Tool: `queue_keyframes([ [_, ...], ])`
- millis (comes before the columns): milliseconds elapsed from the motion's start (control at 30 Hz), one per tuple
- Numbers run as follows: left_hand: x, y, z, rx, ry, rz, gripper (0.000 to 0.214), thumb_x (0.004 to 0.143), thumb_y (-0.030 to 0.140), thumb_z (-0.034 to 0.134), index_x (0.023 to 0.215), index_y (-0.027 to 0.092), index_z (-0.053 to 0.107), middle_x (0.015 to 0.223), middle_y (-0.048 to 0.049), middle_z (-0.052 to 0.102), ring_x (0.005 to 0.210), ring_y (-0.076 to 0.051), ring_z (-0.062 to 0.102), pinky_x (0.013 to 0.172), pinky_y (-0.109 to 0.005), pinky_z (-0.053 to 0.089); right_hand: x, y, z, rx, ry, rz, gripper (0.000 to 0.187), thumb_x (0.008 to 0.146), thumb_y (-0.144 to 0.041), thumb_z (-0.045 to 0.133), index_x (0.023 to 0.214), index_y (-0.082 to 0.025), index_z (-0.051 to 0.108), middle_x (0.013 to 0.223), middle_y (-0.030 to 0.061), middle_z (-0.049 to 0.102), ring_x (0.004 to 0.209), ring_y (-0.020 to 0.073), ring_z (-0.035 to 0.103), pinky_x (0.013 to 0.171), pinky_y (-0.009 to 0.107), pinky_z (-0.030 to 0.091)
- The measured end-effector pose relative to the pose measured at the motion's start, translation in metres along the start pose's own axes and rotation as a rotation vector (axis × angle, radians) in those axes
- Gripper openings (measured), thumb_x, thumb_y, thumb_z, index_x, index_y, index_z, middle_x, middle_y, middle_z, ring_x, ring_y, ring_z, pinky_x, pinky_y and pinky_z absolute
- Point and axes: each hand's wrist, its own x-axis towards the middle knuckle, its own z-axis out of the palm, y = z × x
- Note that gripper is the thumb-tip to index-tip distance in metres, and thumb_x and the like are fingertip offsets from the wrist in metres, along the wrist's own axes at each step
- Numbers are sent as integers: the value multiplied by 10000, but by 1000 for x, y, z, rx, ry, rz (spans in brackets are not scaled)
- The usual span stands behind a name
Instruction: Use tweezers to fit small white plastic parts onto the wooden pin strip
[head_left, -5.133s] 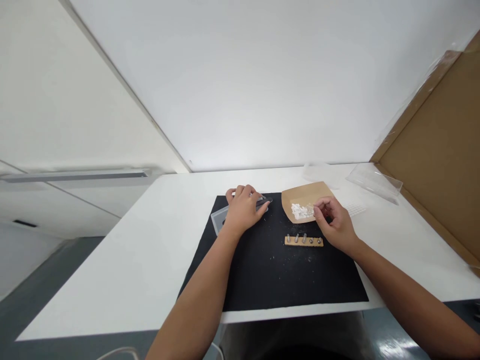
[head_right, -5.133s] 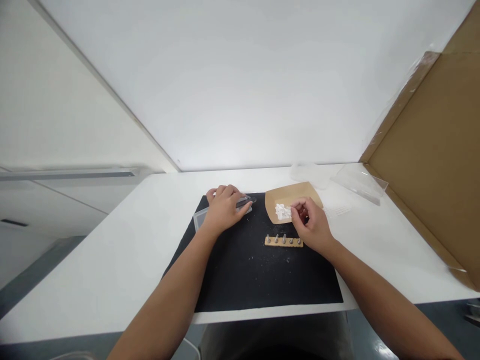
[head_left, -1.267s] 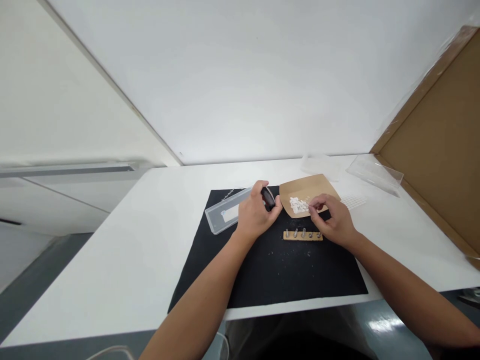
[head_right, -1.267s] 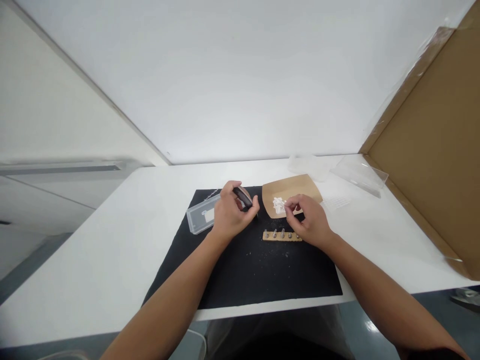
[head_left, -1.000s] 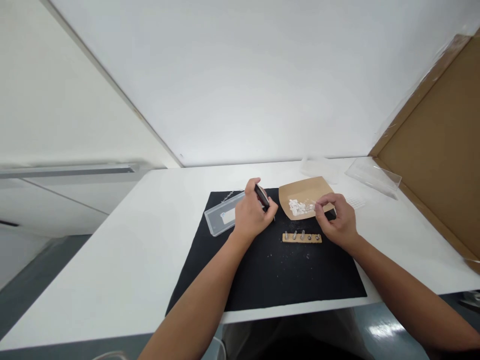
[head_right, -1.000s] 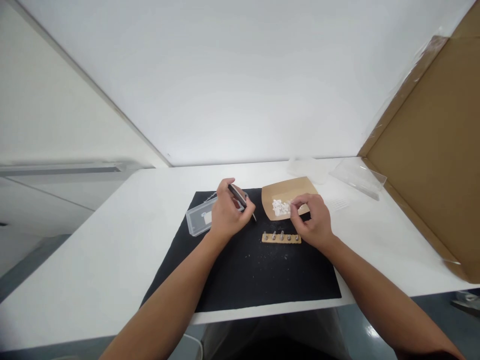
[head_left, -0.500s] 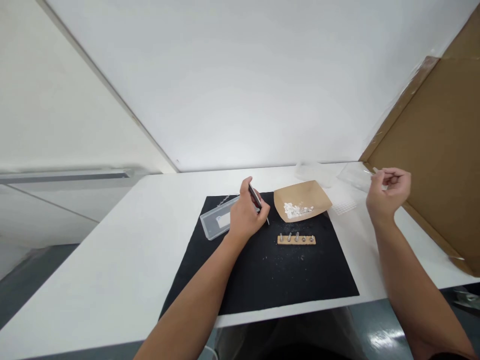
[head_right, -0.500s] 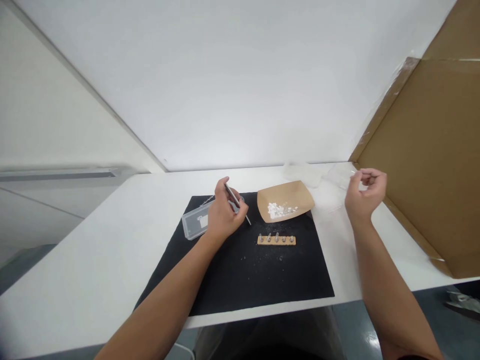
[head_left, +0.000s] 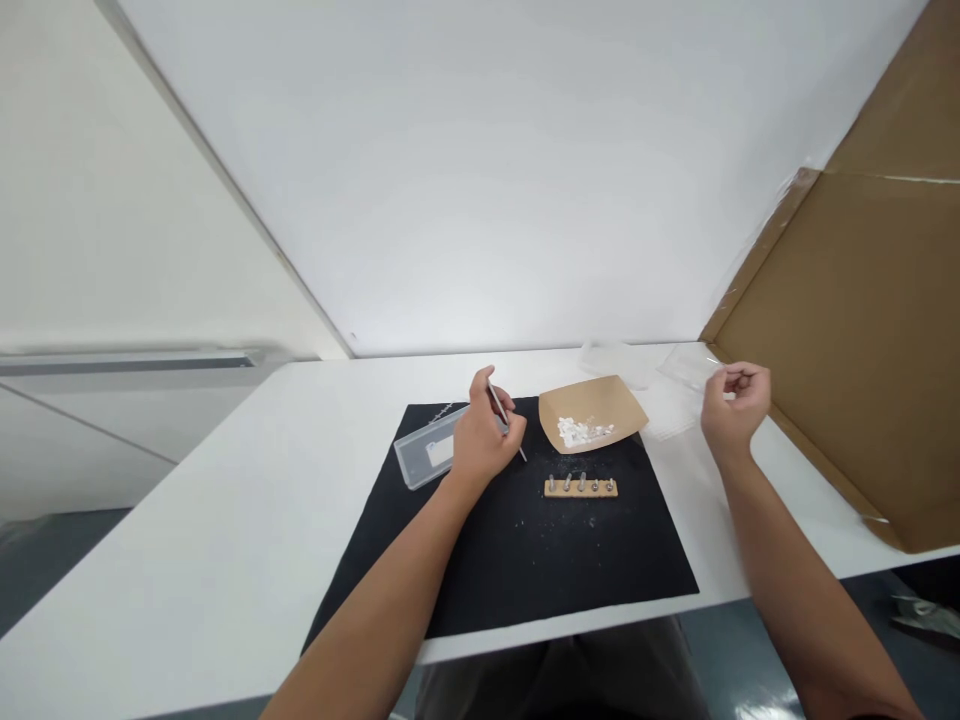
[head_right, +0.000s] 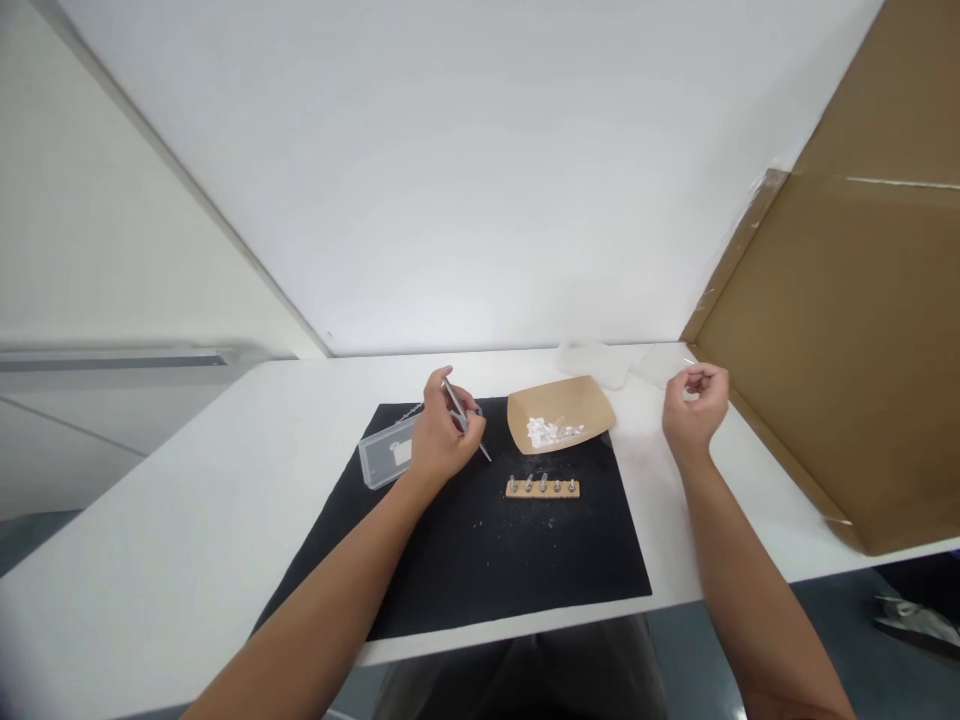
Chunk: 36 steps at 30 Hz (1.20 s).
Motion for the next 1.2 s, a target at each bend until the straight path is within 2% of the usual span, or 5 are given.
queue_keyframes([
  [267,-2,1,-3,47,-56,59,775,902,267,603,1589,193,253,973,-31,705,679,-152,633,614,-271,474,-30,-32,9,85,-249,8,127,887,-277,644,979,-218,579,822,-10,589,641,128,548,610,281,478],
  [433,0,-5,-8,50,-15,157,616,941,174,439,1554,208,384,1100,-86,720,846,-188,675,753,-324,538,-45,-39,12,61,-407,16,123,884,-271,658,978,-232,588,834,-16,626,617,122,549,603,277,471],
  [667,1,-3,-4,154,95,302,630,923,167,559,1534,231,422,984,-40,726,641,-137,572,680,-286,522,-55,-47,13,81,-583,-52,128,887,-277,671,983,-240,596,839,-17,661,601,120,552,618,279,477],
  [1033,-2,4,-3,151,52,459,674,924,157,576,1570,233,400,975,-64,669,800,-202,633,797,-342,554,-75,-69,14,149,-820,-114,73,928,-296,646,965,-246,607,808,10,662,616,142,545,624,301,485],
  [1200,-2,7,-4,142,60,480,692,921,146,578,1581,221,383,974,-69,665,805,-211,622,792,-356,553,-70,-71,10,309,-1181,-32,89,886,-248,658,954,-248,601,741,-21,605,598,130,524,565,269,445],
])
